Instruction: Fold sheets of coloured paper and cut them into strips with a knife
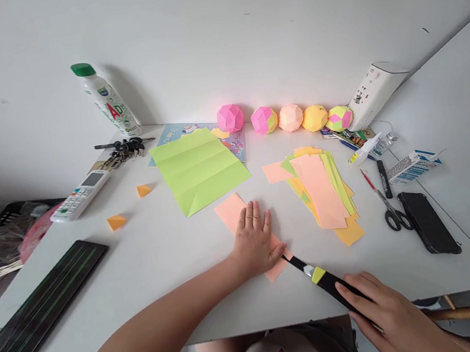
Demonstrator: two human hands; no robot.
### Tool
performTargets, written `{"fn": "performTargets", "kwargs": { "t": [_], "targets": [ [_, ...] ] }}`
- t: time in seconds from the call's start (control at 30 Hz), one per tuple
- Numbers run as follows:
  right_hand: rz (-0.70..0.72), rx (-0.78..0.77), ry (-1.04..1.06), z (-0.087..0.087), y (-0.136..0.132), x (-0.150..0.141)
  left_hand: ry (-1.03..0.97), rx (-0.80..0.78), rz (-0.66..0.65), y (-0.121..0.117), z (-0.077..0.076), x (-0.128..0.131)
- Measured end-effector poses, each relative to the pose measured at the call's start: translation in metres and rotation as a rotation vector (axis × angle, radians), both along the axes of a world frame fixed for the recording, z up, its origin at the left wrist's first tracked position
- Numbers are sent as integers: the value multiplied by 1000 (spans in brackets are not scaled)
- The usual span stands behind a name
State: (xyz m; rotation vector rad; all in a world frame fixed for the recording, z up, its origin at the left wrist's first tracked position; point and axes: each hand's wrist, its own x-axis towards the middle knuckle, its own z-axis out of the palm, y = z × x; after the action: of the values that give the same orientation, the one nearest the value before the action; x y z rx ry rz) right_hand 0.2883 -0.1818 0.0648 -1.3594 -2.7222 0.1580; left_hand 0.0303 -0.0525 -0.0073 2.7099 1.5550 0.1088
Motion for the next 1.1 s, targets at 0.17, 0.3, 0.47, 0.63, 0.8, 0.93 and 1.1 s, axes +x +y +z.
{"fn": "performTargets", "kwargs": {
  "t": [0.17, 0.3, 0.47, 0.63, 0.8, 0.93, 1.1],
  "targets": [
    [-4, 30, 8, 2, 0, 1, -2, 6, 1, -1, -1, -1],
    [-9, 37, 20, 4, -1, 5, -44, 32, 0, -1, -3, -1],
    [-29, 26, 35, 4, 1, 6, -47, 28, -2, -1, -4, -1],
    [9, 30, 22, 9, 9, 2, -41, 28, 6, -1, -2, 0],
    [13, 29, 24, 11, 9, 4, -39, 33, -3, -1, -3, -1],
    [-22, 4, 44, 6, 6, 8, -51, 42, 0, -1, -4, -1],
    [-24, -9, 60, 5, 10, 10, -63, 38, -4, -1, -5, -1]
  ]
}}
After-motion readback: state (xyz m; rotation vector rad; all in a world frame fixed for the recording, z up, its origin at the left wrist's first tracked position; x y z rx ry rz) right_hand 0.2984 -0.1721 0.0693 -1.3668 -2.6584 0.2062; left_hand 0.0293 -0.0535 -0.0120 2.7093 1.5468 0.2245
